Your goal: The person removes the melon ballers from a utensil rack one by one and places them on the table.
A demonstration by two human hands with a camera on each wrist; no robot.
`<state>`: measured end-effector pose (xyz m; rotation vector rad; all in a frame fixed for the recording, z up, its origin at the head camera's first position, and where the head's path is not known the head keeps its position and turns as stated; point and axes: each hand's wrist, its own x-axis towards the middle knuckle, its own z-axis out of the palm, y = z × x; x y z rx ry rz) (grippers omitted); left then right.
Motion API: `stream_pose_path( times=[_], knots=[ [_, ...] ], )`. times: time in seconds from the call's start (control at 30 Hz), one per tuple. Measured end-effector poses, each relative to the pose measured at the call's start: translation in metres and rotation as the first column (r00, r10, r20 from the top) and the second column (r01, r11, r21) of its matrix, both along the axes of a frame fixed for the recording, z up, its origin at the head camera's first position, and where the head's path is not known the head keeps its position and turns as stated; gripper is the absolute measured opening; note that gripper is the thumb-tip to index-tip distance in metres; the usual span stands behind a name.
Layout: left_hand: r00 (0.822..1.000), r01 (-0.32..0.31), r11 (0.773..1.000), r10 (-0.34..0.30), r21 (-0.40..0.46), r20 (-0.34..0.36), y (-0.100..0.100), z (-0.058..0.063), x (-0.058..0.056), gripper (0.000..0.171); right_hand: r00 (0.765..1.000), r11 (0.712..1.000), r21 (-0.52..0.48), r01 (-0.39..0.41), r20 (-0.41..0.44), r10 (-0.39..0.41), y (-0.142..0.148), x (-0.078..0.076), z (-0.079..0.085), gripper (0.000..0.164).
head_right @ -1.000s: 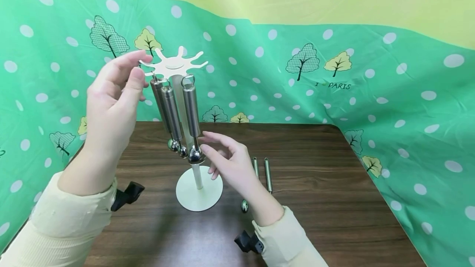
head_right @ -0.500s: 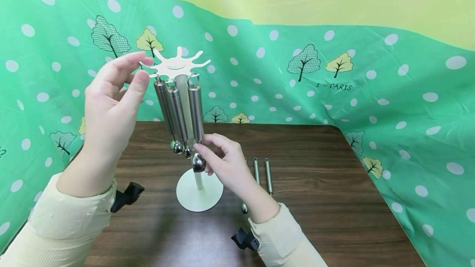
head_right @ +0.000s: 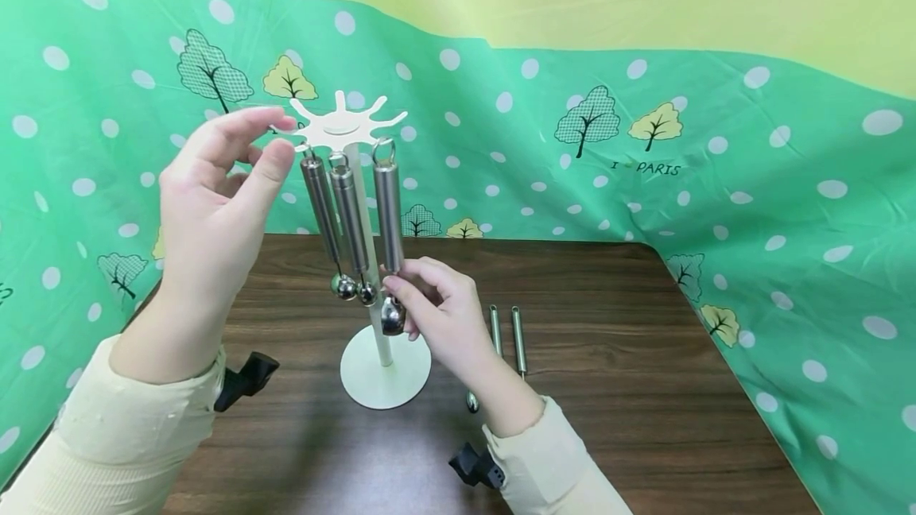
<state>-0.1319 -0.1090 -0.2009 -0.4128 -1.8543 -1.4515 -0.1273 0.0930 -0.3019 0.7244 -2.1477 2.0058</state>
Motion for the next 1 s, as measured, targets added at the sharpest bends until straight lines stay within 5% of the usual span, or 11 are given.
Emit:
stream_pose_path(
  times=[0.53, 1.0],
  knots=[
    [1.0, -0.024, 0.999, 0.024, -0.031, -0.01, 0.002, 0.001, 0.001, 0.032, 0.992, 0.999, -0.033, 0.04, -0.116, -0.044, 0.007, 0.003, 0.004, 0.016],
    [0.999, -0.035, 0.999, 0.035, -0.022, -0.022, 0.004, 0.002, 0.0, 0.03, 0.988, 0.984, -0.098, 0.15, -0.026, -0.153, 0.026, 0.01, -0.006, 0.019]
  ],
)
